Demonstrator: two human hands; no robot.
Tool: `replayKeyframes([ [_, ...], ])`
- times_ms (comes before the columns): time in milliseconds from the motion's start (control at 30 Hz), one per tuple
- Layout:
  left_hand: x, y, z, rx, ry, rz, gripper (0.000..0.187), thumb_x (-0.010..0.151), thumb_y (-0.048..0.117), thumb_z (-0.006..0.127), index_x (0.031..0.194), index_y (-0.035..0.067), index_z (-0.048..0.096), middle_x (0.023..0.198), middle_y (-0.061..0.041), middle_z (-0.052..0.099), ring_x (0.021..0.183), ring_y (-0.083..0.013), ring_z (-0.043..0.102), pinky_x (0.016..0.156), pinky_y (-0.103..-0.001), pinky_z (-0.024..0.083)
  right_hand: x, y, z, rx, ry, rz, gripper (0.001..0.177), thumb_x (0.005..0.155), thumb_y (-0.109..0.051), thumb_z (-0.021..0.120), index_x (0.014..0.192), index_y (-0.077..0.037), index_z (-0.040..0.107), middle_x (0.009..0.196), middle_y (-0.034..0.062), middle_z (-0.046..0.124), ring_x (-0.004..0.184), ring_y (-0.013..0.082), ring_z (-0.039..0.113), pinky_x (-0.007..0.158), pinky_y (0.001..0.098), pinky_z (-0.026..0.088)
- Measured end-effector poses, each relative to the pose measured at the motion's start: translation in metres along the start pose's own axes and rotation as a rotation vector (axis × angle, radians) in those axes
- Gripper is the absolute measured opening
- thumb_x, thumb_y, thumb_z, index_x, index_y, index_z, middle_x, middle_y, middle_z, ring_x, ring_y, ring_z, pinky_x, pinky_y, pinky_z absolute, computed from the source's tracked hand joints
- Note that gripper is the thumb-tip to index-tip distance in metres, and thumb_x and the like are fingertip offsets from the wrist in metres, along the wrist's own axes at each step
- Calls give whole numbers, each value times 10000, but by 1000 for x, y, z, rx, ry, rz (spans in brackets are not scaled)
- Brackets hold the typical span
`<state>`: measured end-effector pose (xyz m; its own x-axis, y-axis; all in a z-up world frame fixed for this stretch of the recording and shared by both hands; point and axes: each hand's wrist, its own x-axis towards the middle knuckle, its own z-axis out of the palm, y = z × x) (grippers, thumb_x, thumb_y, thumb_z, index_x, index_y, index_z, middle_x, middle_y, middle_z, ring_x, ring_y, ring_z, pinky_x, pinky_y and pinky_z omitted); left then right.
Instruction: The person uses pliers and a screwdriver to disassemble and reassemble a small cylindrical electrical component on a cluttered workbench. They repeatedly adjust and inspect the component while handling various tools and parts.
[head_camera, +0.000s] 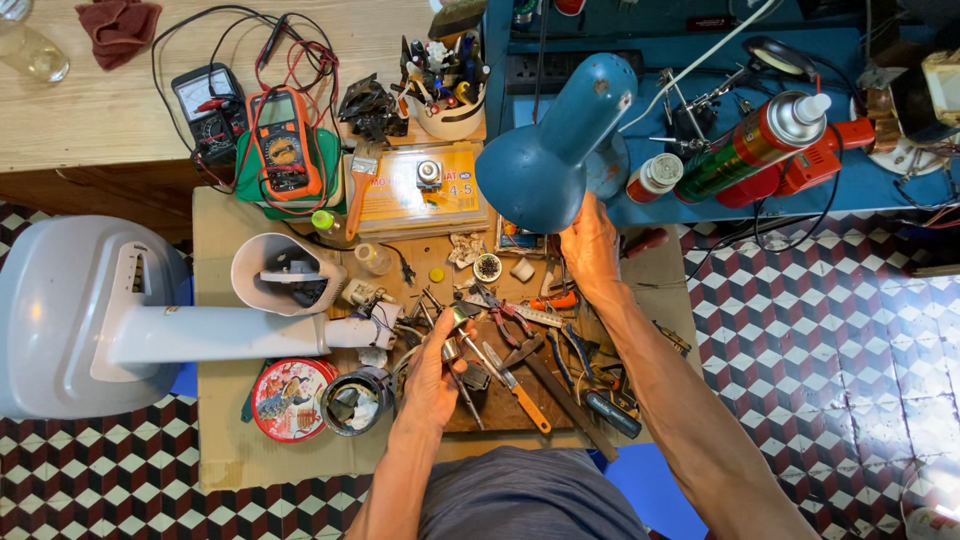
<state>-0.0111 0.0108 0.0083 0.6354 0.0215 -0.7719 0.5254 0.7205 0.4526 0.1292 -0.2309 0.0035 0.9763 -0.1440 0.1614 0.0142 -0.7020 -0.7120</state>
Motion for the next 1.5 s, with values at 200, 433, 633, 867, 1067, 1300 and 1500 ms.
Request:
replayKeyframes([
  [200, 5, 3, 18, 240, -34, 90, 445, 854, 346, 806, 1142, 47, 647, 930, -65, 752, 755, -82, 665, 491, -201, 443, -34, -24, -25, 122, -190, 283, 364, 986, -319, 632, 1212, -34, 621, 1069, 141, 727, 949, 211, 702, 800, 368, 563],
  [433, 9, -10, 36, 513, -203, 147, 428, 909, 412, 705, 1161, 73, 641, 932, -2, 675, 766, -64, 616, 607, -231, 460, -99, -61, -14, 622, -667, 541, 610, 897, -387, 686, 1393, -39, 611, 1116, 55, 712, 887, 145, 623, 810, 285, 524],
  [633, 6, -4, 26, 311, -358, -26, 365, 944, 272, 629, 1231, 46, 623, 1033, -68, 642, 888, -138, 627, 712, -260, 500, -114, -45, -6, 853, -589, 568, 572, 880, -259, 736, 1365, 3, 582, 1099, 56, 703, 913, 94, 638, 815, 251, 516],
  [867, 7, -11, 4, 140, -398, -93, 341, 948, 136, 637, 1267, 20, 615, 1117, -69, 667, 977, -127, 658, 933, -308, 572, -119, -20, 7, 863, -495, 626, 578, 850, -192, 785, 1331, 25, 548, 1076, 117, 713, 903, 150, 624, 793, 278, 504],
  [1067, 7, -2, -8, 114, -419, -24, 382, 961, 127, 676, 1311, 9, 580, 1149, -73, 704, 1042, -139, 671, 980, -299, 553, -121, -29, -11, 873, -504, 686, 584, 841, -173, 768, 1311, 22, 481, 1199, 167, 678, 1073, 176, 683, 949, 292, 546],
  [1300, 4, -1, -13, 182, -414, 34, 488, 923, 137, 735, 1389, 73, 603, 1175, -39, 703, 1047, -109, 668, 951, -263, 553, -132, -54, -12, 1013, -480, 637, 565, 849, -139, 750, 1310, 18, 463, 1194, 173, 665, 1058, 208, 679, 943, 341, 574],
  [1500, 3, -6, -13, 115, -409, 50, 527, 936, 142, 724, 1428, 48, 558, 1168, -51, 704, 1021, -118, 681, 958, -264, 563, -132, -52, -8, 1004, -507, 600, 586, 862, -118, 746, 1345, 6, 439, 1167, 168, 638, 1076, 204, 668, 967, 333, 567],
])
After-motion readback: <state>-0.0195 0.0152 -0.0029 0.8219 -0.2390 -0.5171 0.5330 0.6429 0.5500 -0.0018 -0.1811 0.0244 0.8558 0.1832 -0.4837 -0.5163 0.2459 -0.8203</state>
